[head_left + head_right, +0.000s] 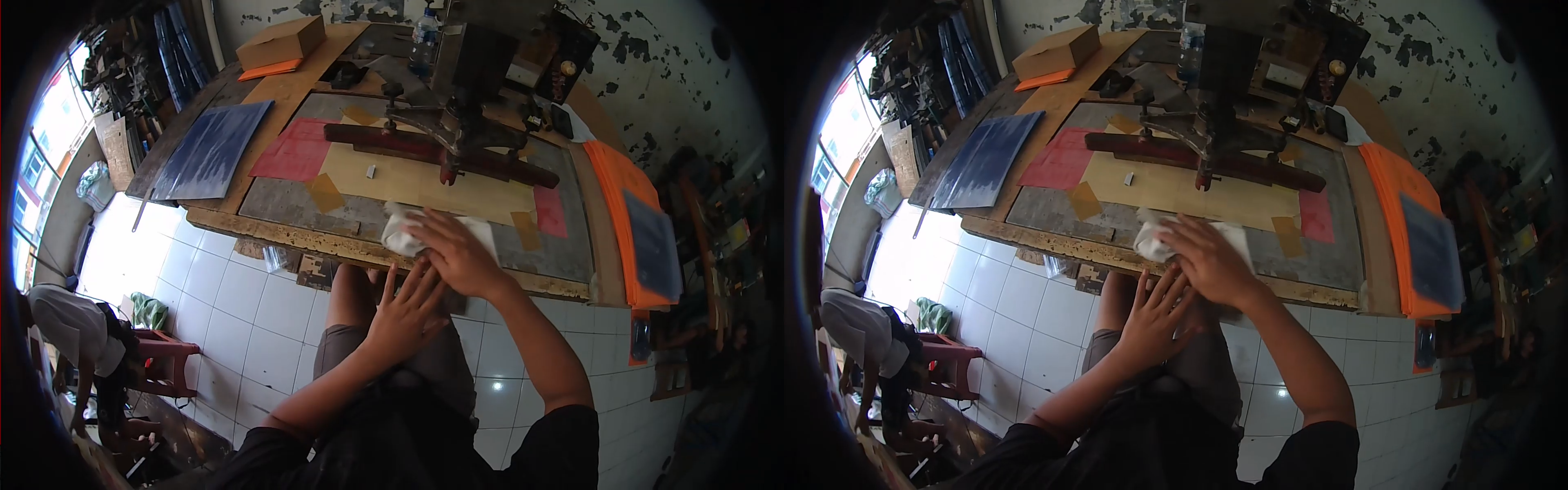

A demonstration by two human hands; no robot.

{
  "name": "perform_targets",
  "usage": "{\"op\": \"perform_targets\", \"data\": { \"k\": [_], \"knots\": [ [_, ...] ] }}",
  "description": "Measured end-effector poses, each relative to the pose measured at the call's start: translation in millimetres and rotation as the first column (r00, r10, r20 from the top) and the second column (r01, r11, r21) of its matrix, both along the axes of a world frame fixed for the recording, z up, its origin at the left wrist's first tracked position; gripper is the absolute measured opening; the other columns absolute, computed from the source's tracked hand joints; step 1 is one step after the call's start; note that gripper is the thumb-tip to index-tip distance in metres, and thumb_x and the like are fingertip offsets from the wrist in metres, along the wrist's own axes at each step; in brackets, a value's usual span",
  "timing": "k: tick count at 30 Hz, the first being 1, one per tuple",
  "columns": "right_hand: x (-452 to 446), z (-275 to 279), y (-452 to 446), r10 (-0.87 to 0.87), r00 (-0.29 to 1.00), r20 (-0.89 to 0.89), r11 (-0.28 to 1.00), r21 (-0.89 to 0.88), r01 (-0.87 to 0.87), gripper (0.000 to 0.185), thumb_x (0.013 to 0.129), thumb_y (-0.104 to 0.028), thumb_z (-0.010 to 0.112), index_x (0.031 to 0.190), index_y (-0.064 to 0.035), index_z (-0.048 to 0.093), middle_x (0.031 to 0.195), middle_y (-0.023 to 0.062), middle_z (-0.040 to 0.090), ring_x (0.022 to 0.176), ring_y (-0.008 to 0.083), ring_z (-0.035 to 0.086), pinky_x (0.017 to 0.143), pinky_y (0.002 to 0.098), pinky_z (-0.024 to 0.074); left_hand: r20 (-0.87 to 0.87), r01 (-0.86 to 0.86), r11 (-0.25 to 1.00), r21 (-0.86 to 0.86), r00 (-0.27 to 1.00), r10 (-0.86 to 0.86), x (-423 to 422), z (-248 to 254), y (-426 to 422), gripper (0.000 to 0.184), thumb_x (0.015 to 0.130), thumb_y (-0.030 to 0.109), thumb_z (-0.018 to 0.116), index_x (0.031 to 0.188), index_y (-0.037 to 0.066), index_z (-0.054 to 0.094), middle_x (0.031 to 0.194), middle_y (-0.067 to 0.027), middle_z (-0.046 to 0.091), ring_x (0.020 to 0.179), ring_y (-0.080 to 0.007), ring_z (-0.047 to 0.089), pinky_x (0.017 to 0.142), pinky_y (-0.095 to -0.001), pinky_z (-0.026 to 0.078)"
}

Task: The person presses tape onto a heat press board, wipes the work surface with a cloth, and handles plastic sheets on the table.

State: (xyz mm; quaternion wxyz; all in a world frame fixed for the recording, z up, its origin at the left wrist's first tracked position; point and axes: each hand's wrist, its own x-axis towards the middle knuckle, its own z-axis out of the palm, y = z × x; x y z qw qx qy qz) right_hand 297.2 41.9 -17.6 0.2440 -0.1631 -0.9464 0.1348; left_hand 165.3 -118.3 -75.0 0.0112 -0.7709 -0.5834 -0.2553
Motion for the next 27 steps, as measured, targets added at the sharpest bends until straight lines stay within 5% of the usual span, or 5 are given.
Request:
{"op": "perform_targets", "data": {
  "k": [6, 10, 18, 22, 27],
  "knots": [
    [71.2, -15.6, 36.8, -0.659, 0.752, -0.011, 0.747, 0.104, 0.657, 0.035, 0.1, -0.008, 0.062, 0.134, 0.0014, 0.064, 0.138, 0.0217, 0.063, 0.136, 0.0432, 0.055, 0.115, 0.0511, 0.0456, 0.003, -0.002, 0.999, -0.036, 1.0, 0.002, 2.1, 13.3, -2.2, 0.093, 0.091, 0.046, 0.076, 0.167, 0.012, 0.037, 0.176, -0.0128, 0.03, 0.164, -0.0324, 0.024, 0.13, -0.0654, 0.014],
    [32.3, 4.2, -38.4, -0.181, 0.983, 0.001, 0.983, 0.016, 0.181, 0.05, 0.096, -0.004, 0.068, 0.145, -0.0072, 0.063, 0.143, 0.0155, 0.064, 0.143, 0.0374, 0.053, 0.119, 0.0504, 0.0434, -0.018, -0.012, 0.997, -0.071, 1.0, 0.011, 1.1, 9.3, -2.7, 0.091, 0.091, 0.046, 0.076, 0.167, 0.012, 0.038, 0.177, -0.0125, 0.029, 0.165, -0.0325, 0.024, 0.13, -0.0657, 0.014],
    [161.8, -23.0, 22.2, -0.885, 0.465, -0.005, 0.465, -0.007, 0.885, 0.028, 0.1, -0.006, 0.065, 0.128, -0.0033, 0.064, 0.13, 0.02, 0.065, 0.126, 0.0413, 0.06, 0.106, 0.0519, 0.0497, -0.016, -0.027, 0.998, -0.06, 1.0, 0.026, 4.2, 18.3, -2.8, 0.087, 0.093, 0.046, 0.074, 0.166, 0.013, 0.041, 0.175, -0.0108, 0.032, 0.164, -0.0313, 0.024, 0.13, -0.0666, 0.013],
    [75.3, -10.5, -58.1, -0.411, 0.907, -0.097, 0.91, 0.021, 0.414, 0.03, 0.095, -0.005, 0.069, 0.125, -0.0089, 0.07, 0.139, 0.0183, 0.065, 0.135, 0.0405, 0.058, 0.114, 0.0512, 0.0471, -0.006, -0.035, 0.997, -0.069, 0.999, 0.035, 5.8, 11.5, -0.2, 0.087, 0.092, 0.045, 0.076, 0.165, 0.013, 0.042, 0.175, -0.0103, 0.033, 0.164, -0.0319, 0.026, 0.128, -0.0683, 0.013],
    [124.6, -4.5, -9.7, -0.689, 0.721, 0.074, 0.707, -0.154, 0.691, 0.014, 0.093, -0.004, 0.071, 0.107, -0.0039, 0.067, 0.129, 0.0186, 0.067, 0.125, 0.0424, 0.061, 0.109, 0.0533, 0.0483, -0.058, -0.031, 0.997, -0.069, 0.998, 0.027, 1.9, 25.7, -2.1, 0.085, 0.094, 0.048, 0.073, 0.164, 0.011, 0.043, 0.174, -0.0115, 0.035, 0.163, -0.0324, 0.027, 0.129, -0.0682, 0.014]
  ]
}}
